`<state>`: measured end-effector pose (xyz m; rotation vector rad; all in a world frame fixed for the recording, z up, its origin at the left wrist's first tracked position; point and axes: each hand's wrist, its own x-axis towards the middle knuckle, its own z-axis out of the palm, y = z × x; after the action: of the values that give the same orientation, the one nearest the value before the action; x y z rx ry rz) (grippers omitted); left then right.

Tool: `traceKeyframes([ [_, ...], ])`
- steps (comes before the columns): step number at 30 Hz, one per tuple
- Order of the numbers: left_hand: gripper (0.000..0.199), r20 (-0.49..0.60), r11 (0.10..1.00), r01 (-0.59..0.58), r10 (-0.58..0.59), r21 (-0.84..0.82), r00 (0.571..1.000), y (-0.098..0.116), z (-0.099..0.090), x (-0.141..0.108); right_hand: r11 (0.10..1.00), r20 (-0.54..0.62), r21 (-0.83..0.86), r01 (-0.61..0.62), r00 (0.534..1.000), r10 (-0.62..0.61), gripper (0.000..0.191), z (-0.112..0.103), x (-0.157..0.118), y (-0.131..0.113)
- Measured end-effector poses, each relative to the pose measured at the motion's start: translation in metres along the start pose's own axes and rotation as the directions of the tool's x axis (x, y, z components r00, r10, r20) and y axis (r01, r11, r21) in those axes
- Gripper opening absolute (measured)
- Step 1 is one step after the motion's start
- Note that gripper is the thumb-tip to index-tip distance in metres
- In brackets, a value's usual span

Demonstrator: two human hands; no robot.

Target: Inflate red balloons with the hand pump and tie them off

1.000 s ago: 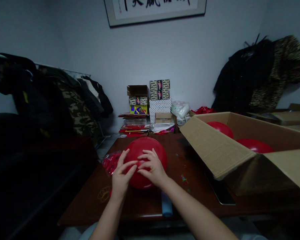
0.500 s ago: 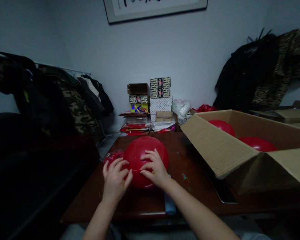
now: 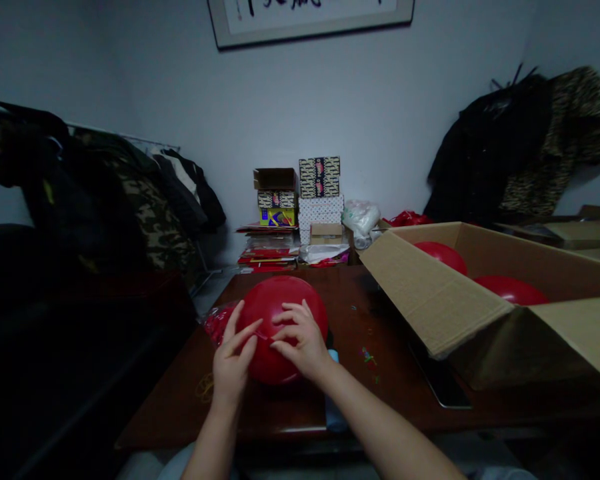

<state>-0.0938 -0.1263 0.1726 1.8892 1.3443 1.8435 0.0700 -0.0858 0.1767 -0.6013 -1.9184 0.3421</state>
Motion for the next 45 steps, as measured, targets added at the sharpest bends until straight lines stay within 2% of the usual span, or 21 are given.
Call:
traceKeyframes([
  [3, 0.023, -0.025, 0.974, -0.129, 0.136, 0.185, 0.99, -0.003, -0.002, -0.001, 1.0, -0.007, 0.013, -0.005, 1.0, 0.006, 0.002, 0.001, -0.001, -0.001],
  [7, 0.023, 0.027, 0.925, -0.236, 0.239, 0.297, 0.971, -0.003, -0.006, 0.0, 1.0, 0.018, 0.006, -0.001, 1.0, 0.0, 0.003, 0.0, -0.001, -0.002],
  [10, 0.024, 0.136, 0.897, -0.313, 0.284, 0.311, 0.949, -0.005, -0.013, 0.004, 1.0, 0.031, -0.002, -0.001, 1.0, 0.001, 0.002, -0.001, 0.0, 0.0],
  [13, 0.028, 0.277, 0.868, -0.387, 0.307, 0.31, 0.911, -0.007, -0.02, 0.008, 1.0, 0.052, -0.009, -0.009, 0.999, 0.009, 0.001, -0.002, 0.001, 0.003],
  [19, 0.026, 0.433, 0.755, -0.525, 0.352, 0.392, 0.83, 0.005, -0.028, 0.018, 0.993, 0.15, -0.1, 0.069, 0.987, -0.053, 0.003, -0.004, 0.006, 0.0],
  [23, 0.017, 0.424, 0.714, -0.577, 0.416, 0.397, 0.805, 0.015, -0.027, 0.02, 0.973, 0.181, -0.176, 0.146, 0.977, -0.114, 0.003, -0.005, 0.008, -0.004],
  [27, 0.014, 0.398, 0.718, -0.572, 0.427, 0.397, 0.812, 0.017, -0.026, 0.019, 0.965, 0.162, -0.209, 0.157, 0.979, -0.125, 0.005, -0.004, 0.007, -0.005],
  [31, 0.014, 0.358, 0.742, -0.553, 0.434, 0.379, 0.827, 0.016, -0.024, 0.017, 0.972, 0.133, -0.199, 0.121, 0.986, -0.096, 0.005, -0.003, 0.006, -0.006],
  [35, 0.013, 0.282, 0.774, -0.505, 0.422, 0.382, 0.861, 0.015, -0.019, 0.016, 0.983, 0.135, -0.18, 0.036, 0.991, -0.011, 0.013, -0.004, 0.007, -0.011],
  [38, 0.012, 0.276, 0.768, -0.504, 0.425, 0.394, 0.862, 0.014, -0.014, 0.016, 0.99, 0.033, -0.137, -0.04, 0.998, 0.045, 0.021, -0.006, 0.007, -0.015],
  [40, 0.012, 0.289, 0.758, -0.511, 0.424, 0.406, 0.858, 0.014, -0.011, 0.016, 0.99, -0.007, -0.124, -0.06, 0.998, 0.06, 0.014, -0.008, 0.009, -0.017],
  [42, 0.013, 0.302, 0.747, -0.518, 0.424, 0.417, 0.854, 0.014, -0.008, 0.016, 0.989, 0.027, -0.141, -0.047, 0.998, 0.052, 0.004, -0.01, 0.011, -0.018],
  [45, 0.014, 0.326, 0.728, -0.541, 0.436, 0.421, 0.839, 0.016, -0.006, 0.016, 0.986, 0.054, -0.159, -0.044, 0.997, 0.053, 0.003, -0.013, 0.014, -0.019],
])
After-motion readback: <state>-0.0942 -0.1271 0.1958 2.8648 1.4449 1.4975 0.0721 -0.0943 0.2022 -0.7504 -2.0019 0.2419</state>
